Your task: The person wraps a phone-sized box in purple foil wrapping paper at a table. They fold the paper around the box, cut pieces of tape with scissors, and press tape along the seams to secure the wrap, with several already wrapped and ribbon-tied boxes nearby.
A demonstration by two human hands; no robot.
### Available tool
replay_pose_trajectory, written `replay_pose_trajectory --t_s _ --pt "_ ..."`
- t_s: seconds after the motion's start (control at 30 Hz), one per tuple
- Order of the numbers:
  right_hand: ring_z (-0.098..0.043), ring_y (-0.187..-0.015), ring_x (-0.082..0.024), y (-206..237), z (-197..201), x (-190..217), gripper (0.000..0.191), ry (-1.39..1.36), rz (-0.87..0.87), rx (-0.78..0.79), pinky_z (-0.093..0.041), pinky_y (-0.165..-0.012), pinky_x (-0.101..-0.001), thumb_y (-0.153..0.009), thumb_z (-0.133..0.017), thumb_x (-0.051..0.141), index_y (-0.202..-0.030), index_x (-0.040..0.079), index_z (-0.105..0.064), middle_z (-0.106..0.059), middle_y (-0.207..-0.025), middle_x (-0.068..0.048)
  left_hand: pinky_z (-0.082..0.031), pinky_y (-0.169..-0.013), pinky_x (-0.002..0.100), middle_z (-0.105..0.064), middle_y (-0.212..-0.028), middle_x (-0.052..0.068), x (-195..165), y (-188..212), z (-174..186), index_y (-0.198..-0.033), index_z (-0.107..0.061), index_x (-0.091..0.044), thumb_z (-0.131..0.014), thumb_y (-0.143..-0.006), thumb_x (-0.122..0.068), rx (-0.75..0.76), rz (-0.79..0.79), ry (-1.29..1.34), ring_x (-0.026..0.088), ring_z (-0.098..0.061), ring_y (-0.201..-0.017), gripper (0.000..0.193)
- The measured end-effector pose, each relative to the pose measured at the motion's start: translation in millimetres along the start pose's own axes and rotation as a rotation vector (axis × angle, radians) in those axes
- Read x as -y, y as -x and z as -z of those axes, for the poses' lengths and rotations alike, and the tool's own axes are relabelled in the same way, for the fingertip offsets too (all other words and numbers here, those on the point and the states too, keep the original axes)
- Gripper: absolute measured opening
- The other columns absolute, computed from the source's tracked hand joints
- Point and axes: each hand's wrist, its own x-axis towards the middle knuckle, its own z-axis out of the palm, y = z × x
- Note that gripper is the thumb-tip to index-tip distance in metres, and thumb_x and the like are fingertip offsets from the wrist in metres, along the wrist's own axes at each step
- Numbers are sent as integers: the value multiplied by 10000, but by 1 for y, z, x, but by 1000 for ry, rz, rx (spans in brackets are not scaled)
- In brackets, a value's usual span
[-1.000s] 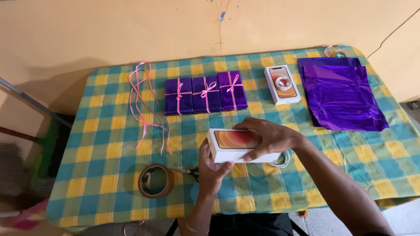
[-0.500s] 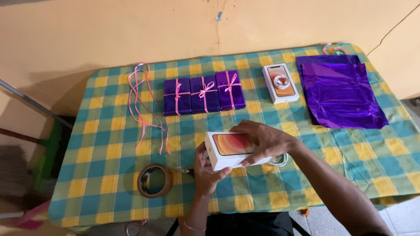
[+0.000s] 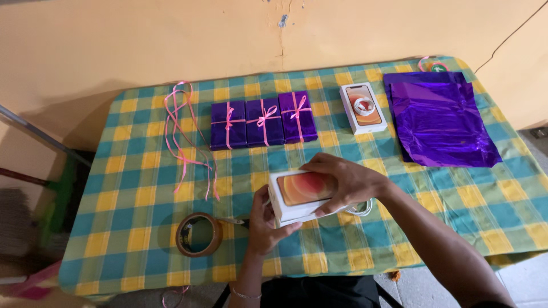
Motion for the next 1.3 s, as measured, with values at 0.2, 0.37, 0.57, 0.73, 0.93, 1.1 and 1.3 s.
replay_pose_trajectory --t_s 0.2,0.37,0.57,0.73,0.93,1.1,1.3 --pt "-552 -1301 -312 -2 -3 -7 1129 11 4 -4 -466 -1120 -434 -513 -930 523 -1456 70 -506 -534 -1399 -96 -559 -1089 436 -567 -1355 170 1 2 7 -1465 -344 -36 -908 -663 -68 32 46 -37 283 -627 -1266 981" --pt "-554 -1314 -324 4 3 -15 1082 -27 51 -92 -466 -1125 -436 -564 -924 509 -1456 55 -513 -529 -1409 -125 -554 -1058 435 -588 -1341 165 0 11 16 -1474 -335 -46 -910 -626 -98 52 190 -233 281 -634 -1244 1025" --pt "-525 -1321 -351 22 15 -54 1044 122 -43 -265 -441 -1111 -460 -604 -923 486 -1465 76 -499 -514 -1442 -157 -555 -1029 456 -526 -1448 168 -17 23 20 -1467 -381 -79 -923 -661 -187 149 259 -467 310 -605 -1308 977" --pt "-463 -1355 -396 49 13 -99 1079 326 -148 -451 -360 -1124 -490 -600 -939 480 -1487 66 -487 -496 -1451 -189 -399 -1115 510 -365 -1603 205 -37 17 23 -1401 -434 -66 -967 -613 -259 256 118 -1110 408 -322 -1473 971" --pt "-501 -1328 -309 80 -1 -131 957 227 -413 -511 -344 -1114 -485 -629 -887 503 -1483 255 -534 -549 -1412 -117 -154 -1254 563 -394 -1509 168 -34 11 18 -1425 -452 -40 -984 -597 -374 280 153 -1293 386 -286 -1470 1039" --pt "-480 -1367 -279 88 -13 -144 848 292 -387 -522 -263 -1122 -502 -672 -864 554 -1421 255 -598 -570 -1405 -96 -148 -1247 577 -392 -1504 155 -28 10 19 -1413 -475 -63 -989 -546 -492 281 144 -1326 392 -228 -1501 1096" --pt "-441 -1364 -332 93 -24 -145 823 428 -261 -664 -206 -1079 -563 -660 -861 583 -1358 202 -649 -513 -1464 -170 -141 -1185 634 -249 -1602 221 -43 9 14 -1517 -363 -10 -965 -526 -552 304 90 -1284 461 -133 -1522 1280"
